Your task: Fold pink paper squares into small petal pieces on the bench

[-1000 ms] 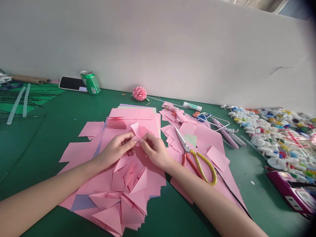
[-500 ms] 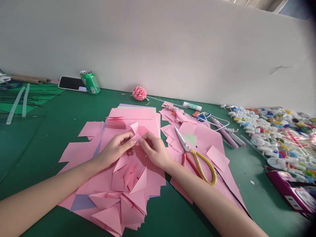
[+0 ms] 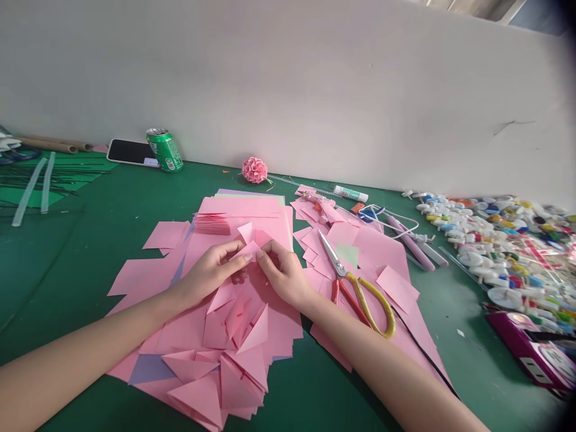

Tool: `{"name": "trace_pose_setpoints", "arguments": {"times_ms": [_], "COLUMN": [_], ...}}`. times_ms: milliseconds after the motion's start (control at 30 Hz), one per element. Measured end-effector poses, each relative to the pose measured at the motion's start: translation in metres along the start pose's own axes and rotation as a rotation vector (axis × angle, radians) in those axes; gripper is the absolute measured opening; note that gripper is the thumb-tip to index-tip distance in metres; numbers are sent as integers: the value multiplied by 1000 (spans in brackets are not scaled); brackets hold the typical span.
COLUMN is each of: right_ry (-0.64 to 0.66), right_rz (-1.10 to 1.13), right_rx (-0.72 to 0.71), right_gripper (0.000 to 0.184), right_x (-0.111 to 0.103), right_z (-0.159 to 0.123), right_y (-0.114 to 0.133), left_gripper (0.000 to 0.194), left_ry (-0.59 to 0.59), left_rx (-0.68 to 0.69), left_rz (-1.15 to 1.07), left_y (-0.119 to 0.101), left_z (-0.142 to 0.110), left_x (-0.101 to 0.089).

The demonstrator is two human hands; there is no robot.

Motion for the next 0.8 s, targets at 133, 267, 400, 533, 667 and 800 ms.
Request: {"name": "trace_pose_setpoints", "arguments": {"times_ms": [133,267,400,533,667,800], "right_ry": [6,24,26,15,7,0], "right_rz": [-9,-7,-15,-23,-36,-58], "right_rx": [1,5,10,6,10,1], "right_gripper": [28,27,28,28,28,26], "right_x": [0,2,2,1,1,1], "right_z": [1,1,1,1,1,1], "right_y": [0,-1,-1,-1,-3,-2], "left_gripper": [29,28,28,30,31,31], "left_ry": [-11,-12,-5,9,19,35], "left_rx": [4,4,-3,-4,4,3], "left_rz": [-4,-5,-3,0,29,79], "left_y": [0,0,1,2,1,0], "left_z": [-1,-1,-1,0,1,0], "left_x": [-1,-1,-1,-1,1,4]}}
Point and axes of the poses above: each hand's wrist, its own z-axis towards the middle knuckle, its own x-axis out of the palm, y = z × x, the point moved 10 cm from there along z, towards the middle knuckle, and after that the axes turned 15 degrees about y, right-handed, at the moved point
